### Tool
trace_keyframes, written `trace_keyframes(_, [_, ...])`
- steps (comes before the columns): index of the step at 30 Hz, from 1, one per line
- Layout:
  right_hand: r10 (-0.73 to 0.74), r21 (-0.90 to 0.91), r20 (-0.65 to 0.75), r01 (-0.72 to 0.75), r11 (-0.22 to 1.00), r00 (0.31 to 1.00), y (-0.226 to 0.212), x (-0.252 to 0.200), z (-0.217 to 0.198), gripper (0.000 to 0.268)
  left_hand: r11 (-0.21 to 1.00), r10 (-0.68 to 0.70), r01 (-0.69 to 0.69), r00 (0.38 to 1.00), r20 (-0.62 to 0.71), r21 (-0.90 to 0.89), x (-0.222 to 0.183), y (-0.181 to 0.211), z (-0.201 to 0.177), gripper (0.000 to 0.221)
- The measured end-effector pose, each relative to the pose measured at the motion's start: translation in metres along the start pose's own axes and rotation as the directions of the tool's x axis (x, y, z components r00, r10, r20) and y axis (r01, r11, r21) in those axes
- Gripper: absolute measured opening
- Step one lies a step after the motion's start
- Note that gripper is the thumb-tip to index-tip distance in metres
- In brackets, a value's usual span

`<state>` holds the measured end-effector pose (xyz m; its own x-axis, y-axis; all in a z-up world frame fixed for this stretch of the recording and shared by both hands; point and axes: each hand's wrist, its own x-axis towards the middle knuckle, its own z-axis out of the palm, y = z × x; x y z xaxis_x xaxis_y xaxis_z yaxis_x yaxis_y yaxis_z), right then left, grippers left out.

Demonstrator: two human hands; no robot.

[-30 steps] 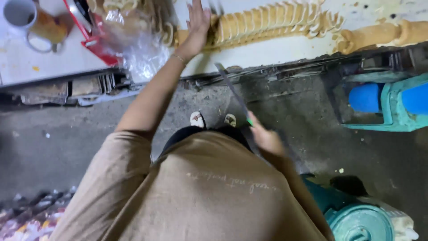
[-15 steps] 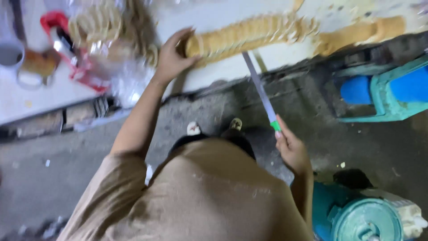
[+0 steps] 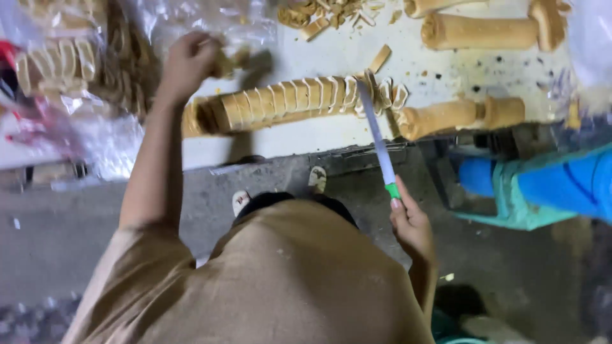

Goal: The person is slicing long bread rolls into thin pieces using a knife and then placing the slices into plastic bags for packaging.

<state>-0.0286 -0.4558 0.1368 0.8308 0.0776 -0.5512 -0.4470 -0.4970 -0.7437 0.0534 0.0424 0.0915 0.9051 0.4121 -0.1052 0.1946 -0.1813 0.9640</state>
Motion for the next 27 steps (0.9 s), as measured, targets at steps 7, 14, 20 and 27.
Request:
trace_keyframes(7, [-0.109, -0.27, 0.131, 0.141, 0.953, 0.985, -0.038, 0.072, -0.081, 0.058, 0.835, 0.053, -0.064, 0.998, 0.037, 0.547, 0.086, -0.024, 0.092, 0.033])
trace_keyframes(14, [-0.23, -0.196, 0.221, 0.274, 0.942, 0.948, -0.025, 0.126, -0.119, 0.061, 0.766, 0.221, -0.224, 0.972, 0.081, 0.602, 0.125, -0.031, 0.156, 0.018])
trace_keyframes(20, [-0.19, -0.28, 0.194, 0.24, 0.929, 0.962, -0.022, 0.147, -0.138, 0.058, 0.237, -0.224, -0.551, 0.77, 0.597, 0.8, 0.143, -0.059, 0.203, 0.018])
trace_keyframes(27, [-0.172, -0.199, 0.124, 0.195, 0.96, 0.977, -0.017, 0.165, -0.15, 0.058, 0.733, 0.127, -0.179, 0.984, 0.127, 0.657, 0.091, 0.038, 0.18, 0.082])
